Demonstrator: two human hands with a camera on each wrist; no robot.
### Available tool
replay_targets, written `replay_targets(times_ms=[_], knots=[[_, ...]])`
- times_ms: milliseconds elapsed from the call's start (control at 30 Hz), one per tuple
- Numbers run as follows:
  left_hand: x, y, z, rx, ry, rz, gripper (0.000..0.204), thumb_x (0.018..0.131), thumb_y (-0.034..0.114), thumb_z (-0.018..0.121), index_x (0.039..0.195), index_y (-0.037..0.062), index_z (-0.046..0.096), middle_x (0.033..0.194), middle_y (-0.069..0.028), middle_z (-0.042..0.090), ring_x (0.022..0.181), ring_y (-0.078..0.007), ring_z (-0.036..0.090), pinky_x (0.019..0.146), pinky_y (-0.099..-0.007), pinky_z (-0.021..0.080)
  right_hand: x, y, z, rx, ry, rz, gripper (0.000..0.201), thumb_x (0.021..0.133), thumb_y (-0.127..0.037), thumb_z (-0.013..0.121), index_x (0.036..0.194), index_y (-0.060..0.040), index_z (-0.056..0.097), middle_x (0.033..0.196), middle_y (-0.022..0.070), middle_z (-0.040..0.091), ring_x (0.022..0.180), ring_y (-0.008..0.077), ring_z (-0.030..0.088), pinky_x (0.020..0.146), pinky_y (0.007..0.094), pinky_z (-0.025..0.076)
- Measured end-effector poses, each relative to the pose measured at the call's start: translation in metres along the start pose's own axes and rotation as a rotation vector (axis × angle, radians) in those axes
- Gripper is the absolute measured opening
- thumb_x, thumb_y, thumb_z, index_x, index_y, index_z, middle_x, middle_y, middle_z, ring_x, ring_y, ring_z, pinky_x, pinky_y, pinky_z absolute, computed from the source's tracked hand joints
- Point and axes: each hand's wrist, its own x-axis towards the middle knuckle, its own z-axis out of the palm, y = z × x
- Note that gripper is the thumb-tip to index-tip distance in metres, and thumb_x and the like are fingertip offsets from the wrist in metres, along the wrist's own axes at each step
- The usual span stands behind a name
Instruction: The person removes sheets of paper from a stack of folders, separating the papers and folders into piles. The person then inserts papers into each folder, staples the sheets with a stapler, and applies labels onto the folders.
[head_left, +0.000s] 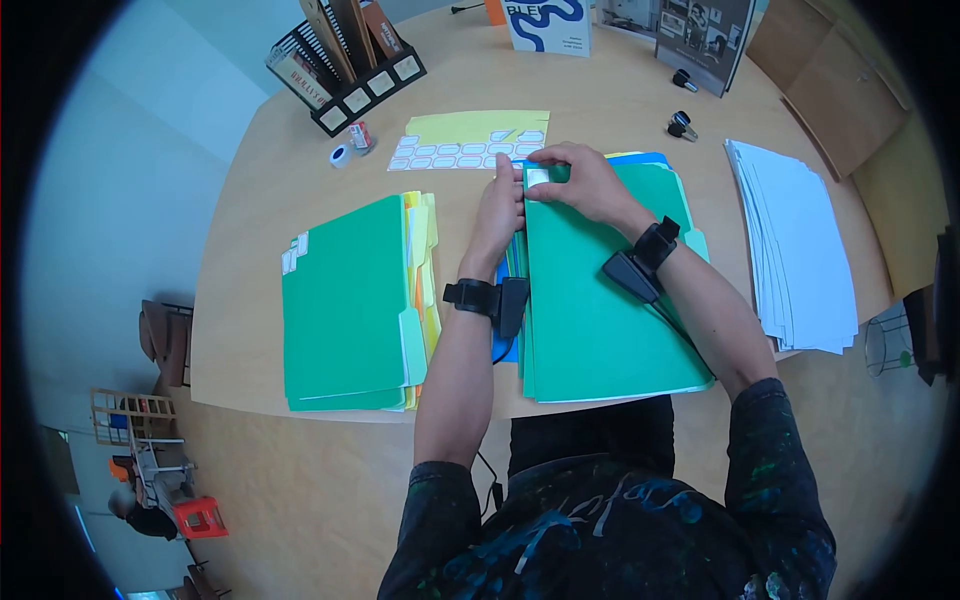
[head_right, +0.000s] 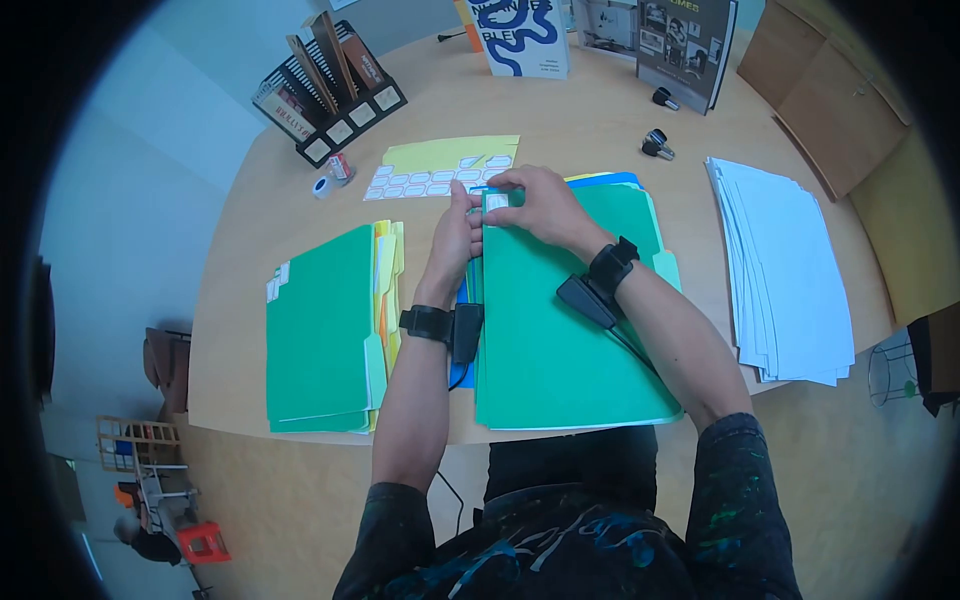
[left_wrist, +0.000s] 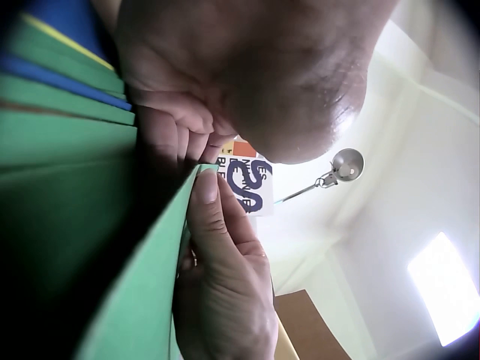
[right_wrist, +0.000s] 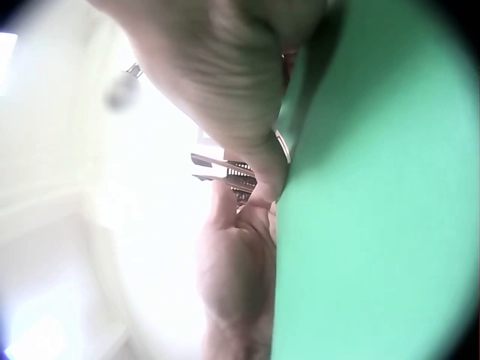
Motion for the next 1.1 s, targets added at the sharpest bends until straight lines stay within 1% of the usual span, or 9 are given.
replay_targets(times_ms=[100,233,400,467,567,733,900,967,1100], knots=[[0.004,-0.007,0.004,0.165,-0.059,0.087,0.044,0.102,0.046,0.054,0.114,0.0043,0.060,0.088,0.0007,0.067,0.074,-0.0055,0.062,0.065,-0.0214,0.049,0.002,0.011,0.004,0.122,0.088,0.118,0.038,0.087,-0.023,0.072,0.118,-0.0002,0.069,0.109,0.0178,0.071,0.104,0.0299,0.067,0.093,0.0383,0.051],[-0.001,-0.007,0.006,0.211,-0.154,0.137,0.044,0.088,0.023,0.077,0.122,0.0003,0.059,0.096,-0.0063,0.072,0.084,-0.0109,0.068,0.076,-0.0249,0.055,0.009,0.011,-0.005,0.106,0.171,0.157,0.033,0.089,-0.023,0.070,0.113,0.0001,0.071,0.108,0.0171,0.072,0.101,0.0290,0.068,0.091,0.0367,0.052],[-0.013,0.004,0.014,0.302,-0.242,0.070,0.041,0.089,0.011,0.073,0.125,-0.0015,0.059,0.100,-0.0077,0.072,0.088,-0.0136,0.069,0.079,-0.0272,0.056,0.001,-0.003,-0.029,0.264,0.277,0.166,0.031,0.093,-0.025,0.066,0.109,0.0002,0.072,0.107,0.0160,0.072,0.101,0.0277,0.068,0.091,0.0361,0.051],[-0.011,0.003,0.015,0.284,-0.249,0.061,0.039,0.091,0.010,0.070,0.126,-0.0020,0.058,0.101,-0.0075,0.072,0.088,-0.0138,0.069,0.080,-0.0275,0.056,-0.011,0.005,-0.053,-0.111,0.406,0.031,0.032,0.095,-0.027,0.063,0.110,0.0006,0.072,0.107,0.0151,0.073,0.100,0.0251,0.069,0.092,0.0352,0.051],[-0.009,-0.002,0.013,0.242,-0.139,0.110,0.034,0.094,0.008,0.066,0.126,-0.0021,0.058,0.105,-0.0078,0.071,0.089,-0.0141,0.069,0.080,-0.0281,0.056,-0.033,0.041,-0.090,-0.089,0.419,0.146,0.034,0.098,-0.027,0.060,0.110,0.0017,0.071,0.108,0.0142,0.073,0.102,0.0215,0.068,0.093,0.0337,0.050],[0.000,-0.007,0.006,0.217,-0.101,0.118,0.030,0.098,0.013,0.062,0.123,-0.0014,0.059,0.105,-0.0083,0.070,0.088,-0.0143,0.068,0.078,-0.0277,0.055,-0.062,0.059,-0.121,0.435,0.536,0.507,0.044,0.104,-0.037,0.052,0.116,0.0014,0.069,0.113,0.0101,0.070,0.105,0.0178,0.065,0.094,0.0307,0.049],[-0.019,0.035,0.012,0.142,0.024,0.237,0.027,0.101,0.018,0.058,0.120,-0.0012,0.060,0.100,-0.0054,0.070,0.082,-0.0119,0.066,0.071,-0.0267,0.052,-0.064,0.065,-0.119,0.569,0.412,0.584,0.047,0.105,-0.041,0.050,0.119,0.0005,0.067,0.110,0.0090,0.069,0.103,0.0160,0.064,0.093,0.0296,0.049],[-0.034,0.060,0.012,0.138,0.308,0.366,0.028,0.102,0.021,0.059,0.119,-0.0005,0.061,0.095,-0.0031,0.069,0.079,-0.0115,0.064,0.070,-0.0265,0.050,-0.063,0.072,-0.116,0.582,0.396,0.624,0.047,0.105,-0.042,0.049,0.118,0.0005,0.067,0.108,0.0086,0.069,0.102,0.0153,0.063,0.093,0.0297,0.049],[-0.052,0.121,-0.032,0.001,0.522,0.551,0.033,0.097,0.030,0.069,0.111,0.0000,0.064,0.102,-0.0058,0.067,0.086,-0.0151,0.061,0.077,-0.0325,0.050,-0.064,0.084,-0.110,0.502,0.354,0.595,0.044,0.104,-0.039,0.054,0.118,0.0016,0.066,0.103,0.0057,0.067,0.094,0.0126,0.059,0.088,0.0306,0.049]])
